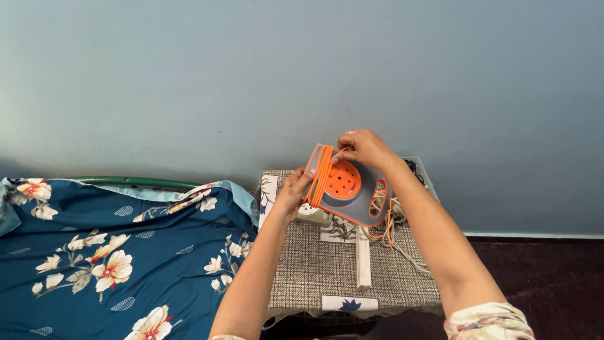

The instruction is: The person organizes tangled extension cords on a small table. They first wind an orange cord onto its reel, then wind a beige cord onto its reel, leaving both neatly coiled on the table.

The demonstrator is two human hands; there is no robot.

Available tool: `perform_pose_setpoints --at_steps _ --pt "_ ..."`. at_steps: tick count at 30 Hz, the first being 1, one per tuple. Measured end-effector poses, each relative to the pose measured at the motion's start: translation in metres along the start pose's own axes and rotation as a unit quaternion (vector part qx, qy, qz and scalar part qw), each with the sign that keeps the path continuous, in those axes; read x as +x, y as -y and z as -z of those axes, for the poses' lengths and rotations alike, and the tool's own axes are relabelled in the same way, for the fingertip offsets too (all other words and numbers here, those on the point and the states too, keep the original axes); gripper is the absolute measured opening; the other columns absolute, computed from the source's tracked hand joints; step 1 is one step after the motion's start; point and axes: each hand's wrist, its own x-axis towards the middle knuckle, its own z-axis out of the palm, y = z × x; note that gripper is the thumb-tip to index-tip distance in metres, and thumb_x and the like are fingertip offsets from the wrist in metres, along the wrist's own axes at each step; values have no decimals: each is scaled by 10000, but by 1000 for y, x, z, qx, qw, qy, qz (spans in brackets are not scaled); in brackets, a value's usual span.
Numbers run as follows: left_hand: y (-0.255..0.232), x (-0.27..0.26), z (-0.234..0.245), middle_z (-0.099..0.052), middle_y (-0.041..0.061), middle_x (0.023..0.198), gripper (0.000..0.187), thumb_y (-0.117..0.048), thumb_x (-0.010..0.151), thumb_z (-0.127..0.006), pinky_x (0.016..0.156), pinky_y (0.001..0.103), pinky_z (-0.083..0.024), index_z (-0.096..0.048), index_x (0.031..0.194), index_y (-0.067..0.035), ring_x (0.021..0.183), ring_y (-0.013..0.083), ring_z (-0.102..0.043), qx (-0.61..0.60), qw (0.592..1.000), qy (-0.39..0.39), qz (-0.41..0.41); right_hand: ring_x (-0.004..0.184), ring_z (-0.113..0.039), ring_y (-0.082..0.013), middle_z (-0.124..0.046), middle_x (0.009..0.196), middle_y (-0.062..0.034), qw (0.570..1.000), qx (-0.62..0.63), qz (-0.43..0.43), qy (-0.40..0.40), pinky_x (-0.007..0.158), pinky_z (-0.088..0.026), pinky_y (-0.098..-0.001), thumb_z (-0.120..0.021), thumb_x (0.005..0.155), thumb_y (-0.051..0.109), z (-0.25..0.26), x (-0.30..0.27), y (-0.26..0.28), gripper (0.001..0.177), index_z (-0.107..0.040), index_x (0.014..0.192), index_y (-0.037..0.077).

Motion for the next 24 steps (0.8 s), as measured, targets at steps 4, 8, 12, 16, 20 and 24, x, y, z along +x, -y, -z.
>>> perform_pose_setpoints --at_steps 4,8,12,16,20,24 --pt "-1 1 2 -711 100 997 556 -450 944 -674 560 233 -510 -632 1261 5 750 127 -641 0 999 33 1 765 -633 -226 -685 837 -68 999 32 8 -8 671 -498 -377 -832 786 351 -4 4 -13 334 -705 877 55" --pt "-10 -3 7 -725 79 967 537 -423 938 -676 611 251 -569 -632 1223 30 762 115 -695 -24 999 38 28 733 -628 -181 -700 802 -65 996 90 -28 2 677 -507 -341 -802 850 334 -11 11 -39 324 -683 905 37" --pt "-10 3 22 -741 84 969 527 -410 919 -677 625 267 -580 -667 1223 21 757 122 -702 -70 994 56 67 698 -601 -124 -693 772 -22 987 145 -60 24 646 -488 -317 -747 900 340 -25 14 -67 285 -710 937 60" --pt "-3 16 45 -723 130 976 525 -413 972 -694 690 316 -597 -683 1174 72 794 174 -708 -142 984 61 88 688 -524 -93 -617 751 -5 966 240 -77 62 624 -456 -308 -660 1007 350 -46 10 -96 307 -712 987 48" --pt "-3 24 41 -738 118 1047 472 -386 923 -677 792 342 -615 -681 1175 12 911 183 -728 -192 976 25 98 757 -610 -59 -693 826 -4 939 328 -102 34 671 -524 -281 -577 1037 360 -68 1 -110 349 -709 1028 37" --pt "5 35 34 -726 93 1056 427 -368 945 -681 788 348 -610 -682 1192 -20 927 177 -711 -233 970 26 64 846 -625 -94 -692 929 -27 900 411 -146 5 740 -530 -297 -600 1008 325 -92 -5 -116 316 -687 1109 37"
